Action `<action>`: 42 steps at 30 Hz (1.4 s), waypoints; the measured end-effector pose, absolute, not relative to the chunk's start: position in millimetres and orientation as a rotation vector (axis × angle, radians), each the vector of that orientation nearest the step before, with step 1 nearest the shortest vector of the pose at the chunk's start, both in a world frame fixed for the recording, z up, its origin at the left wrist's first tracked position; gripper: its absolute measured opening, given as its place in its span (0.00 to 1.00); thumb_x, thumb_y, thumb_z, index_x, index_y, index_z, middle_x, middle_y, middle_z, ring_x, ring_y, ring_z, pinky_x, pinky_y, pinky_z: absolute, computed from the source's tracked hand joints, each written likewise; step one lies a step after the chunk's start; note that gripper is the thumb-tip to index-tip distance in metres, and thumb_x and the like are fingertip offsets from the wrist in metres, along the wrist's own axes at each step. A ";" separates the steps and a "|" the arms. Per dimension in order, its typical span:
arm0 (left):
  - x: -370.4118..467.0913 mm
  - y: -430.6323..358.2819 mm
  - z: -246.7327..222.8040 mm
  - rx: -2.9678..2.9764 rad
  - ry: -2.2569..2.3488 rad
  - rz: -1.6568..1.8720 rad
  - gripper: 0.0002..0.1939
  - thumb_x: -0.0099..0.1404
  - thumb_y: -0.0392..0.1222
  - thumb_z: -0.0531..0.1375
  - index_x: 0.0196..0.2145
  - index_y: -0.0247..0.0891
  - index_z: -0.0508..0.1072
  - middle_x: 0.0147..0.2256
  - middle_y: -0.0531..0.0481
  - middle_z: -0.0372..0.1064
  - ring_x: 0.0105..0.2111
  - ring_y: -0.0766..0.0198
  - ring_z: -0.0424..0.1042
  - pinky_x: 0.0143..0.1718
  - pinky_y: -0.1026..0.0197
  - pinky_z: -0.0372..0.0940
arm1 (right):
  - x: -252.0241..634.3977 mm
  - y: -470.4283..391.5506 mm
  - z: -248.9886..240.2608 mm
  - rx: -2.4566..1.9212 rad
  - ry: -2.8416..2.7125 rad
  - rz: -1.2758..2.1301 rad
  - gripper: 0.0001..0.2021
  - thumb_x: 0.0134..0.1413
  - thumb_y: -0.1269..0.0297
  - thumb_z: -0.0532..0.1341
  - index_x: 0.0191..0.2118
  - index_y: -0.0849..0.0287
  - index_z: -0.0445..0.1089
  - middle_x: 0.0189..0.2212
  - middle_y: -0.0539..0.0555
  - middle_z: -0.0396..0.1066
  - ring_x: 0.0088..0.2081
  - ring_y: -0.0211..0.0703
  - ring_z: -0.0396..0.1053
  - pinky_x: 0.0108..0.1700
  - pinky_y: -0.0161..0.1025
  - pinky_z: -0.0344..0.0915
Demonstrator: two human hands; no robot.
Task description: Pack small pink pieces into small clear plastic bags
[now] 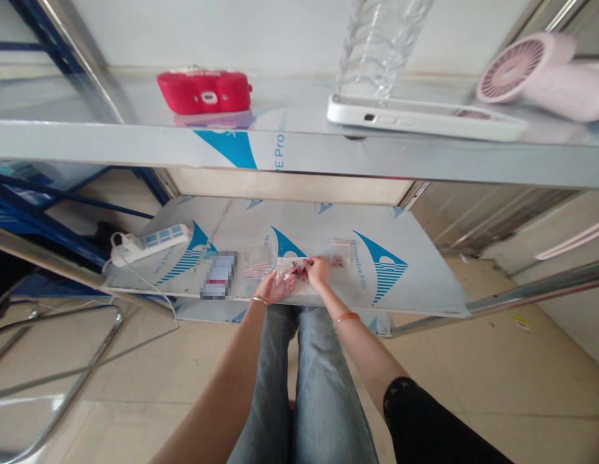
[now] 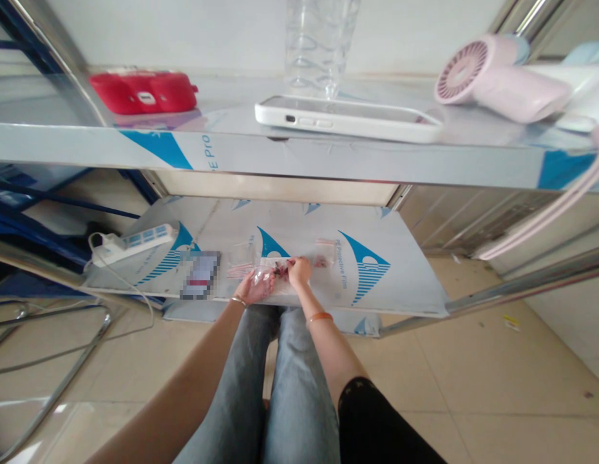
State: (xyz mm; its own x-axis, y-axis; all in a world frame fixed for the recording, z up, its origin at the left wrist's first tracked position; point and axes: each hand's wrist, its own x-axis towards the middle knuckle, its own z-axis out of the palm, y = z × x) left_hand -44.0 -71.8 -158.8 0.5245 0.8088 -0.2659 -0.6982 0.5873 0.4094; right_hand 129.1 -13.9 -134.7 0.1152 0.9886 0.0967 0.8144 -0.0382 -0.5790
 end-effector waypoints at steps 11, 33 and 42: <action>-43.7 -73.2 -154.0 0.222 0.465 0.923 0.22 0.65 0.53 0.53 0.47 0.33 0.71 0.36 0.43 0.73 0.35 0.62 0.73 0.39 0.60 0.65 | 130.1 -8.8 -117.9 -1.611 -1.597 0.582 0.10 0.52 0.61 0.61 0.32 0.61 0.77 0.33 0.59 0.77 0.36 0.46 0.72 0.42 0.38 0.66; -45.7 -77.7 -144.8 0.364 0.633 0.849 0.23 0.65 0.57 0.53 0.35 0.32 0.74 0.30 0.42 0.74 0.27 0.61 0.73 0.25 0.63 0.63 | 129.3 -42.7 -71.3 -1.139 -2.153 1.172 0.06 0.50 0.68 0.61 0.25 0.60 0.72 0.25 0.50 0.73 0.30 0.39 0.69 0.34 0.32 0.61; -42.6 -91.4 -129.9 0.583 0.702 0.921 0.14 0.59 0.35 0.61 0.44 0.34 0.75 0.42 0.45 0.75 0.39 0.62 0.74 0.42 0.61 0.67 | 164.2 -59.7 -73.8 -1.163 -2.001 1.216 0.04 0.51 0.69 0.58 0.27 0.60 0.67 0.27 0.50 0.71 0.30 0.39 0.68 0.36 0.34 0.61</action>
